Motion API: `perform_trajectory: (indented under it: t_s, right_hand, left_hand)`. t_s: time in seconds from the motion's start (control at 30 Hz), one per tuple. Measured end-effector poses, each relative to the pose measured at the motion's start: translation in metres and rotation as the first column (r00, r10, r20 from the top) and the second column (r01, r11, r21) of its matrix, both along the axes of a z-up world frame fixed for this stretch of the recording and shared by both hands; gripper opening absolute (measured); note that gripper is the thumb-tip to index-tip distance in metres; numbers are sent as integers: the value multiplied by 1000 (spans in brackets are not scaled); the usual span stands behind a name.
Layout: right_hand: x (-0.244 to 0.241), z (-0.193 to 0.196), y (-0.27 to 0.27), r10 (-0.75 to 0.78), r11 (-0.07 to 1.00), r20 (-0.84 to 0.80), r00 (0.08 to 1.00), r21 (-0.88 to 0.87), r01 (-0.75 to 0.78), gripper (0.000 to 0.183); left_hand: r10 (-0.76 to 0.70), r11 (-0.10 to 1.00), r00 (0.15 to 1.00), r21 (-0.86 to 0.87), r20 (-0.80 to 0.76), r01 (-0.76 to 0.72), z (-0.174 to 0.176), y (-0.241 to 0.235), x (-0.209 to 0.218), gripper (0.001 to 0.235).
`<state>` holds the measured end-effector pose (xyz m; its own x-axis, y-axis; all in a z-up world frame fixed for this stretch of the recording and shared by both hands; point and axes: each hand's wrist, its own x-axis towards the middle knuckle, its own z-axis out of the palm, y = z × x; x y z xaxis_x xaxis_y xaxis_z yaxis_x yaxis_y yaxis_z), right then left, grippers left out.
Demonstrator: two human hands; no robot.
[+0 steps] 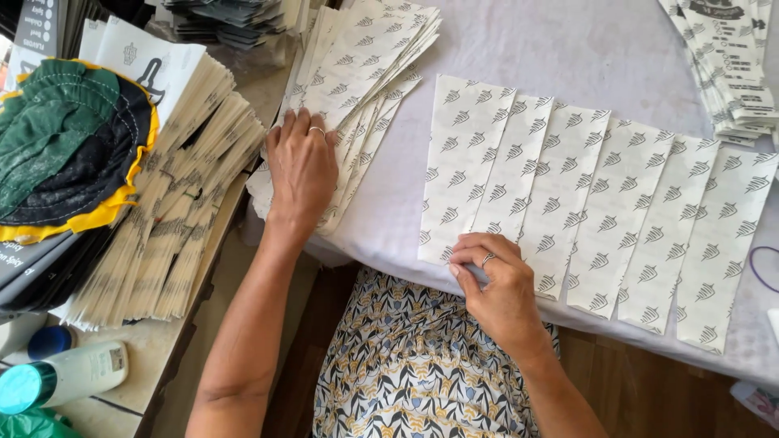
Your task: Laying out printed paper strips in a fan pattern and applying glue to the edges
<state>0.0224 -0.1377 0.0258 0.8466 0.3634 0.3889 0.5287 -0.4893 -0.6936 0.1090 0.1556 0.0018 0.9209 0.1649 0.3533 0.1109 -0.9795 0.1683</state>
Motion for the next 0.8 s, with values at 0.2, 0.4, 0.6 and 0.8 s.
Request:
perform_trajectory:
  t_s: [0.2, 0.4, 0.6, 0.8]
  right_hand:
    - [2, -11, -3, 1, 1000, 39, 999, 4, -1, 7]
    - [2, -16, -5, -3, 1000, 66, 998, 0, 3, 6]
    - [1, -11, -4, 2, 999, 105, 995, -49, 3, 7]
    - [0, -12, -4, 5, 999, 92, 996, -33, -2, 6]
  left_hand:
    - [25, 977, 995, 207, 95, -44, -24, 6, 8, 14]
    - [-145, 984, 889, 153, 434, 86, -7, -4, -7, 19]
    - [-369, 925, 719, 159, 589, 344, -19, -52, -41, 11]
    - [-374, 926, 862, 85, 344, 368, -8, -99, -76, 18]
